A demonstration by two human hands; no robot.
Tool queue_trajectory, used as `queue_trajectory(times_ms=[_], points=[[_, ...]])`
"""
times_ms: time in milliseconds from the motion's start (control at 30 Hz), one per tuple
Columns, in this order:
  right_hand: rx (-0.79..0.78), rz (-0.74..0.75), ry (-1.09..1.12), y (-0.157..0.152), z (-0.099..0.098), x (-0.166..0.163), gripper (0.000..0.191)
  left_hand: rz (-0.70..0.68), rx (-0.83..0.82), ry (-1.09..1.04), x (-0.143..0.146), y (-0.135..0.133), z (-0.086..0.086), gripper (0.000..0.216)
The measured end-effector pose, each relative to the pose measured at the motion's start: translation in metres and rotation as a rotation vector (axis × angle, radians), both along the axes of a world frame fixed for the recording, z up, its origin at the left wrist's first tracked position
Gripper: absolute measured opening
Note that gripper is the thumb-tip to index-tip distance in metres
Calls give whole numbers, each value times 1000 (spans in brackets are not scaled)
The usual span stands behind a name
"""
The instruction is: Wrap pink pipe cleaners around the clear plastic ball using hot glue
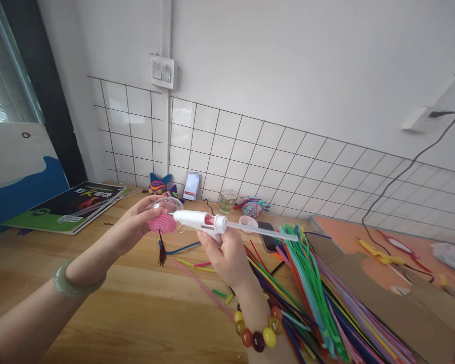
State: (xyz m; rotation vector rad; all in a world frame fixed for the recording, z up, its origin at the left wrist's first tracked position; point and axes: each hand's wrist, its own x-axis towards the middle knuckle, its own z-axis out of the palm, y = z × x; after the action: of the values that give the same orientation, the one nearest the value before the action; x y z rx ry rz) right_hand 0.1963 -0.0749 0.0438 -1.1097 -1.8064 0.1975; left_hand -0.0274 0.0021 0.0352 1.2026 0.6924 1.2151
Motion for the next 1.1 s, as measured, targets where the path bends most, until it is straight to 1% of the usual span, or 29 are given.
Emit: queue_trajectory(times_ms=[567,833,1100], points=[[-4,1,-14,0,1,1,22,-14,-8,14,1,1,0,44],[1,-25,-12,0,-1,0,21,-33,-1,22,0,-1,1,47],[5,-25,-11,0,-1,1,21,-24,-5,22,1,0,0,46]])
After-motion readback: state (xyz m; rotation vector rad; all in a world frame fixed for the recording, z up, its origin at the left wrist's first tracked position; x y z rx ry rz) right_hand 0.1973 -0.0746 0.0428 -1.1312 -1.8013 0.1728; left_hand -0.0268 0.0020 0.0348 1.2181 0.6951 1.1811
